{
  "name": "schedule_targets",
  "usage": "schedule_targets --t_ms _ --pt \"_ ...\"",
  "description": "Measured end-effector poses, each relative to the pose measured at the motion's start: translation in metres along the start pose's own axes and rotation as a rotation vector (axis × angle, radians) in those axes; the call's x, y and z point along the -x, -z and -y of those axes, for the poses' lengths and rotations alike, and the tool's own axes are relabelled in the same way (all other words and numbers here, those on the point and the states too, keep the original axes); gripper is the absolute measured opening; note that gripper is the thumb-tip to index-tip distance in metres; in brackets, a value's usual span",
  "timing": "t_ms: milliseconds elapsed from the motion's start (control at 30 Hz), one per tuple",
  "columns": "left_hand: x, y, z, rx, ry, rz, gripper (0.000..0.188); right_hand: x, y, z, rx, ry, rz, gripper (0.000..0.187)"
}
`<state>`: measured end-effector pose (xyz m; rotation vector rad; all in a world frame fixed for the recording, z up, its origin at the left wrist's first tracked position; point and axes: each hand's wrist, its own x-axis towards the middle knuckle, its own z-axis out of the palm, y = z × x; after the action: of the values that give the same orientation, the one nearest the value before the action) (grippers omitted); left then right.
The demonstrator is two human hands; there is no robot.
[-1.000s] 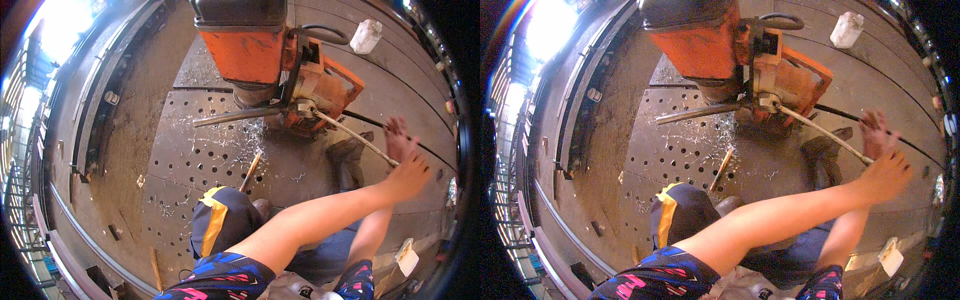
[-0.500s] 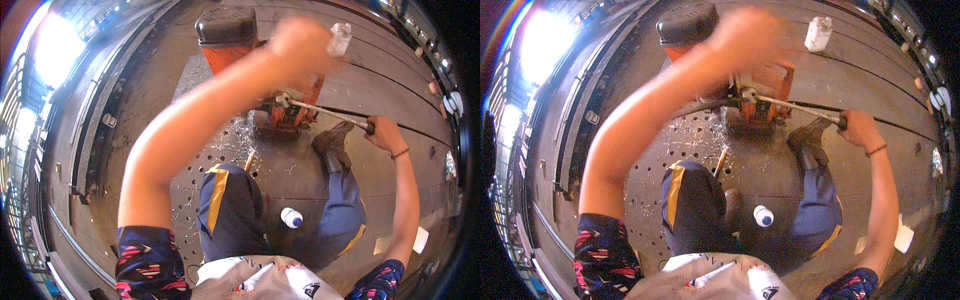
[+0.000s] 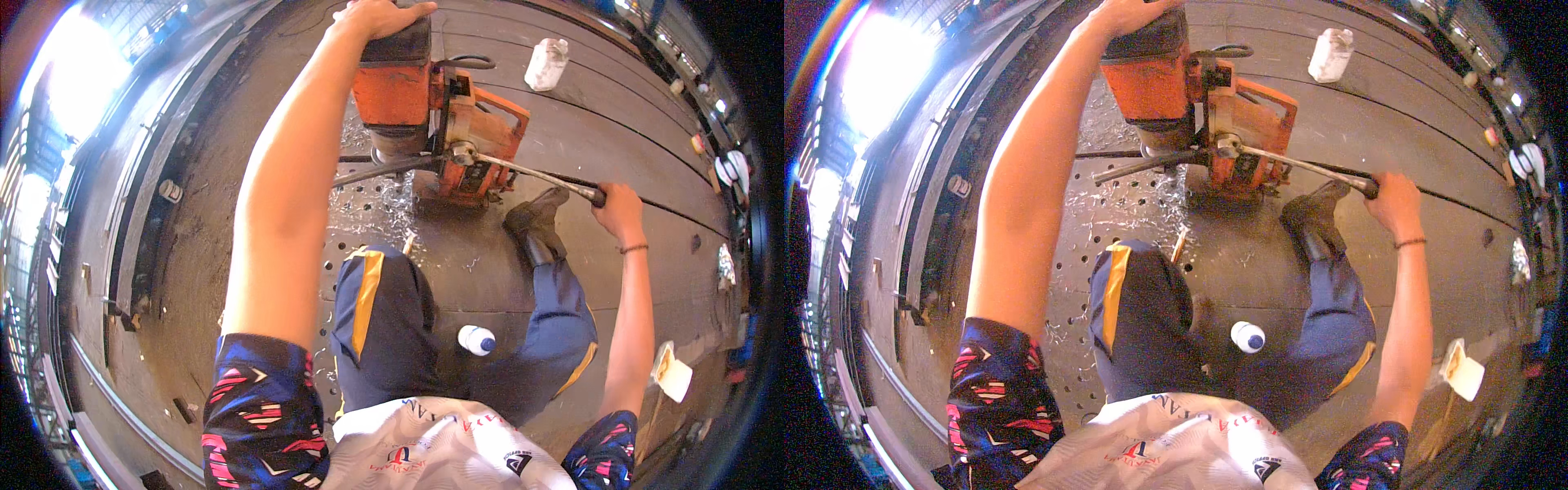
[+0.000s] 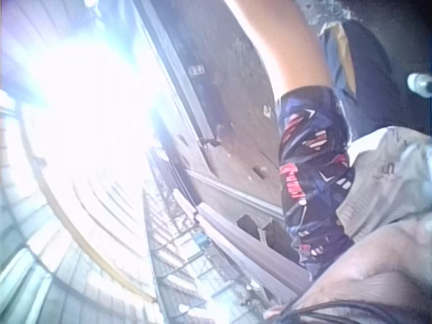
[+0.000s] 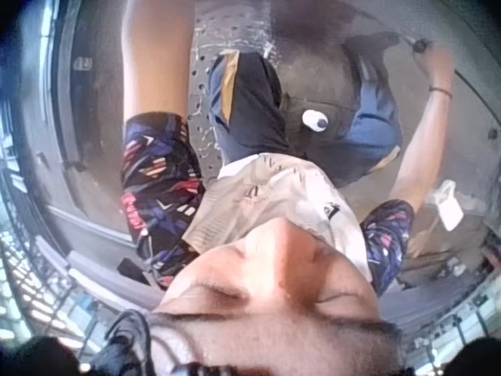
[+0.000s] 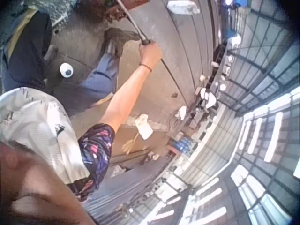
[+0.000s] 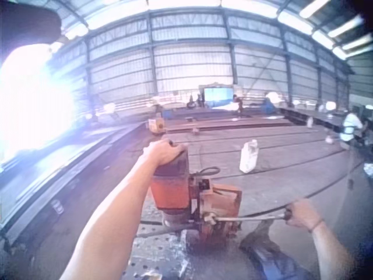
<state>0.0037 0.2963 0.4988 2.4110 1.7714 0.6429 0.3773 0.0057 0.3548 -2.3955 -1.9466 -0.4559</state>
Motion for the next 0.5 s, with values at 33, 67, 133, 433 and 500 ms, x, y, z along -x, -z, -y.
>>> schedule_targets --t_ms 33,67,133,433,500 --pt "-0.003 -0.008 0.001 -0.043 -0.060 0.021 0.093 0.003 -0.001 0.006 0.013 -0.006 -0.033 0.027" --pt "-0.003 -0.021 0.000 -0.022 -0.162 -0.012 0.091 0.010 -0.002 0.005 0.034 -0.026 -0.054 0.028" --pt "0.000 -0.029 0.015 0.011 -0.360 -0.096 0.088 0.009 -0.012 0.005 0.101 -0.025 -0.142 0.028" --pt "0.048 0.002 -0.010 0.111 -0.159 -0.155 0.080 -0.068 -0.043 -0.057 0.099 0.134 -0.211 0.019" --pt "0.061 -0.003 -0.022 0.116 -0.103 -0.178 0.081 -0.086 -0.048 -0.074 0.090 0.175 -0.232 0.018"
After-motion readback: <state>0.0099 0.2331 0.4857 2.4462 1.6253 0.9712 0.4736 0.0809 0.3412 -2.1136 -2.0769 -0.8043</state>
